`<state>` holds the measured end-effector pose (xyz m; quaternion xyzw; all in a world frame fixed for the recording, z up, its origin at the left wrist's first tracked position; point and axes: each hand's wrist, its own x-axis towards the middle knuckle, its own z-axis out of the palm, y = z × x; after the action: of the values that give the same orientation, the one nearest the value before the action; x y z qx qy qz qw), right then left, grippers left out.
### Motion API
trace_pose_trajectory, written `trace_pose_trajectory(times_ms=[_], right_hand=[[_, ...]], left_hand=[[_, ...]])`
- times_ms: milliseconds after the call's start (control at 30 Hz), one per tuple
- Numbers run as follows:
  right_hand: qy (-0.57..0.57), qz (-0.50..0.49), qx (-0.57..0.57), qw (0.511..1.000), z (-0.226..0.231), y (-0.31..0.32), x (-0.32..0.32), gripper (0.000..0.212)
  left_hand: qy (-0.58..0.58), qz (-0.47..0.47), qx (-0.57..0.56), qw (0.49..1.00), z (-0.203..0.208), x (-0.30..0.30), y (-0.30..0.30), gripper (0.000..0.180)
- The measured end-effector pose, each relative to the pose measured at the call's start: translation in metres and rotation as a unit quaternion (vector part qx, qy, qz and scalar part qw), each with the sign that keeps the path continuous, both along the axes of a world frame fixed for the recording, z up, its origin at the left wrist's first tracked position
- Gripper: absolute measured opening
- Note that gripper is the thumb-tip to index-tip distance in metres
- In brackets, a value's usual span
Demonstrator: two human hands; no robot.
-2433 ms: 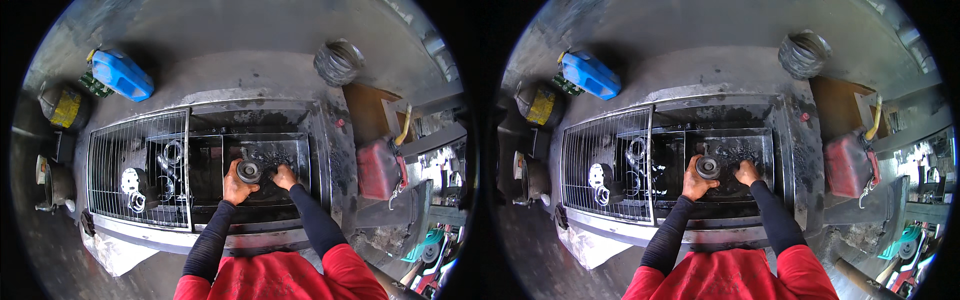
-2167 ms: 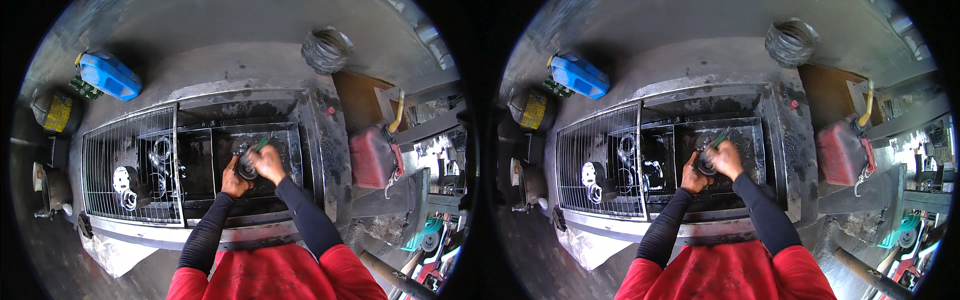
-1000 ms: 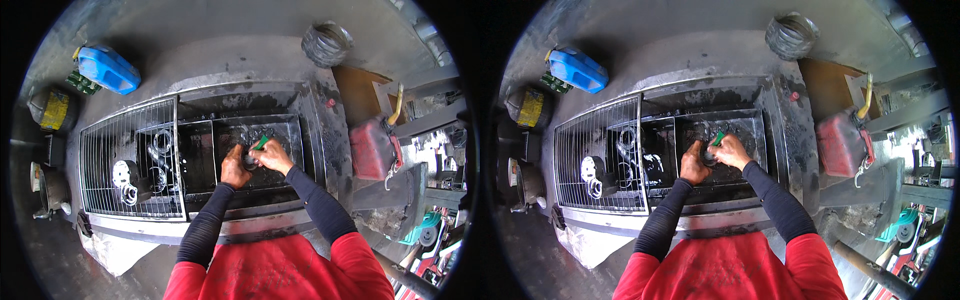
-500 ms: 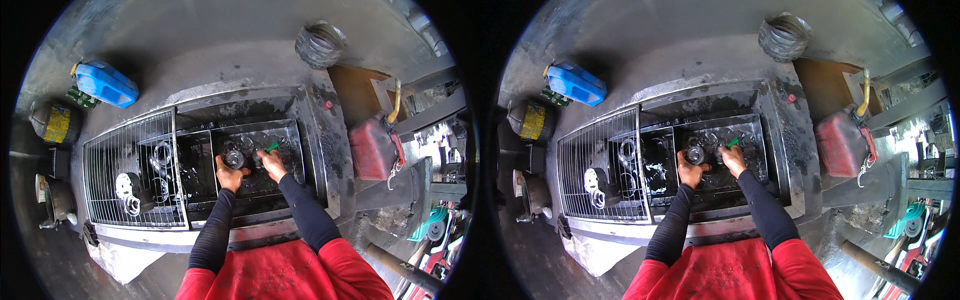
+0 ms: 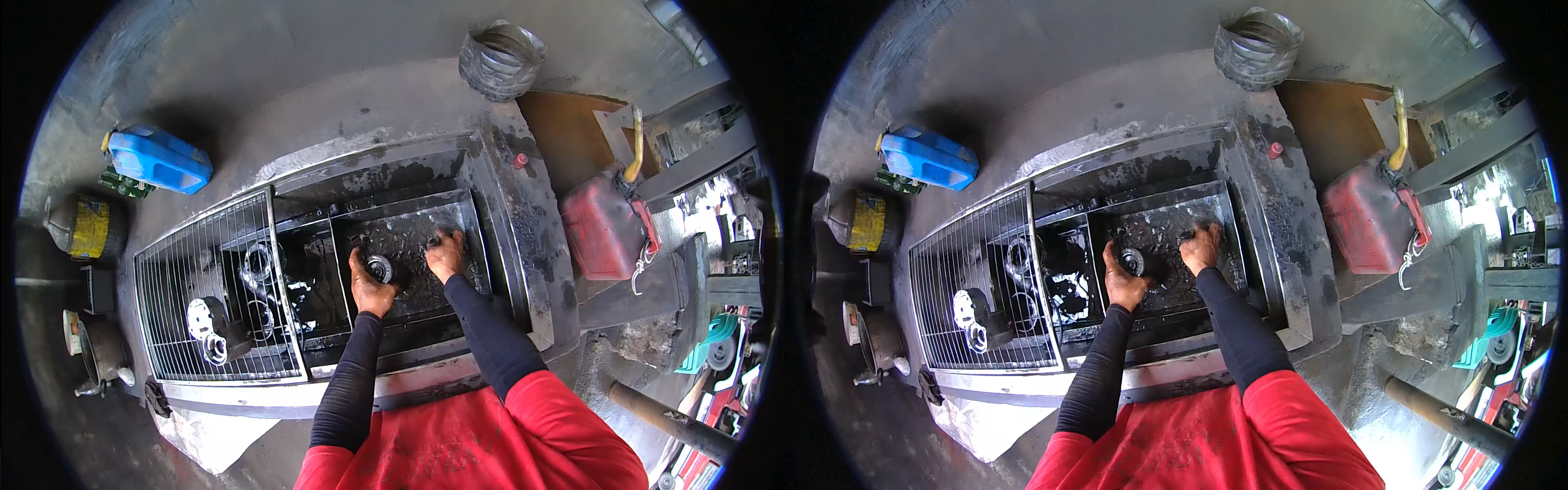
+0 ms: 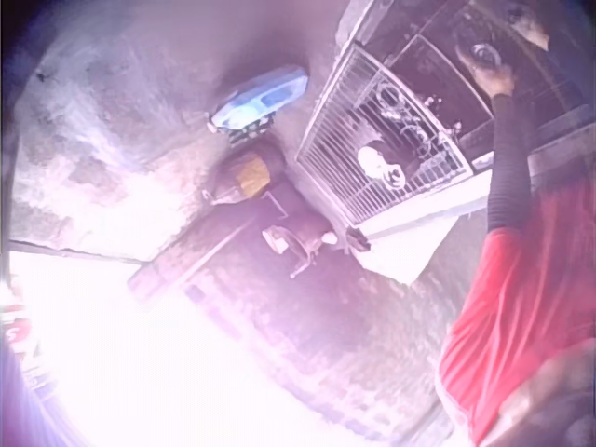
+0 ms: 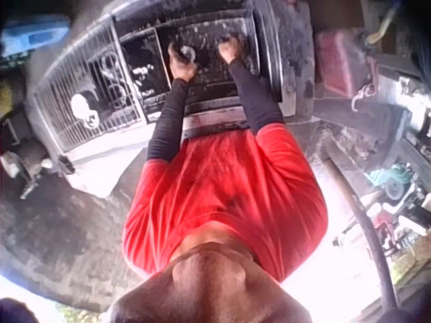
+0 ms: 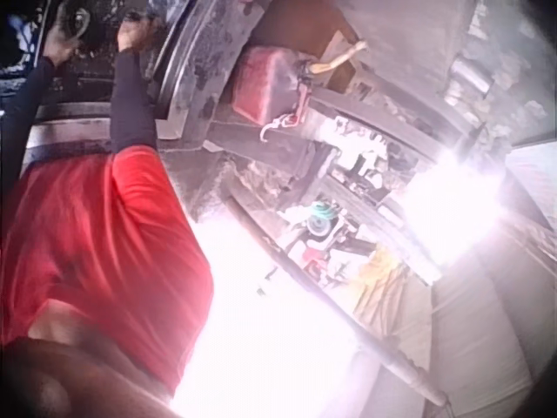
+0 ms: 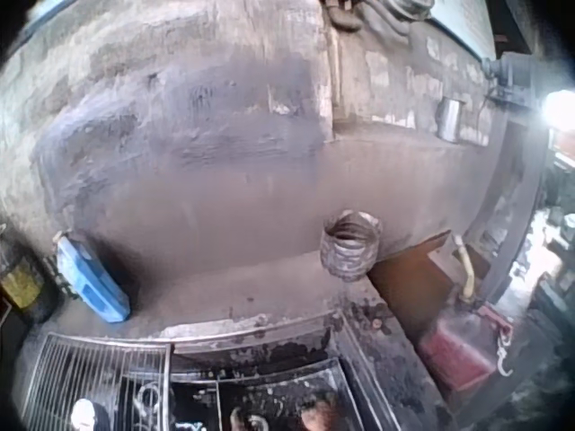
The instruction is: The person scrubs several small mechanical parts in a metal sink using a green brush and rinses them with a hose. They handle each part individually, scrubbing surfaces and rinsing before placing them on a nearby metal stand.
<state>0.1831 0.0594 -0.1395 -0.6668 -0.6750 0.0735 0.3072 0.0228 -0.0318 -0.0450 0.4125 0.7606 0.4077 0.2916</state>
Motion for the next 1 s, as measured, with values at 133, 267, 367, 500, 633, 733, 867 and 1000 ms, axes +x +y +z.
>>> trace_pose_trajectory(times_ms=[133,267,367,500,633,733,867,1000], right_hand=[[0.011,0.237,-0.286,0.929,0.030,-0.009,-0.007,0.024],[0.360,0.135,-0.327,0.863,0.063,-0.036,-0.023,0.019],[0.557,0.120,-0.399,0.718,0.055,-0.038,-0.020,0.017],[-0.013,0.180,-0.365,0.913,0.003,-0.018,-0.007,0.013],[-0.013,0.100,0.065,0.993,-0.023,-0.001,0.009,0.019],[-0.050,0.284,-0.117,0.950,0.007,0.000,0.015,0.024],[0.338,0.225,-0.354,0.843,0.075,-0.011,0.001,0.024],[0.544,0.240,-0.398,0.699,0.078,-0.014,-0.016,0.021]], left_hand=[[0.077,-0.018,-0.102,0.992,0.002,0.003,-0.010,0.103],[0.080,-0.022,-0.107,0.991,-0.015,-0.007,-0.009,0.081],[0.069,-0.068,-0.113,0.989,-0.020,-0.018,0.000,0.081],[0.083,-0.099,-0.141,0.982,-0.008,-0.026,0.012,0.075],[0.082,-0.092,-0.063,0.990,0.003,-0.014,0.012,0.064],[0.057,-0.117,0.016,0.991,-0.002,-0.007,0.014,0.059],[0.034,-0.105,0.043,0.993,-0.013,-0.008,0.011,0.057],[-0.073,-0.102,0.070,0.990,-0.013,-0.010,0.006,0.076]])
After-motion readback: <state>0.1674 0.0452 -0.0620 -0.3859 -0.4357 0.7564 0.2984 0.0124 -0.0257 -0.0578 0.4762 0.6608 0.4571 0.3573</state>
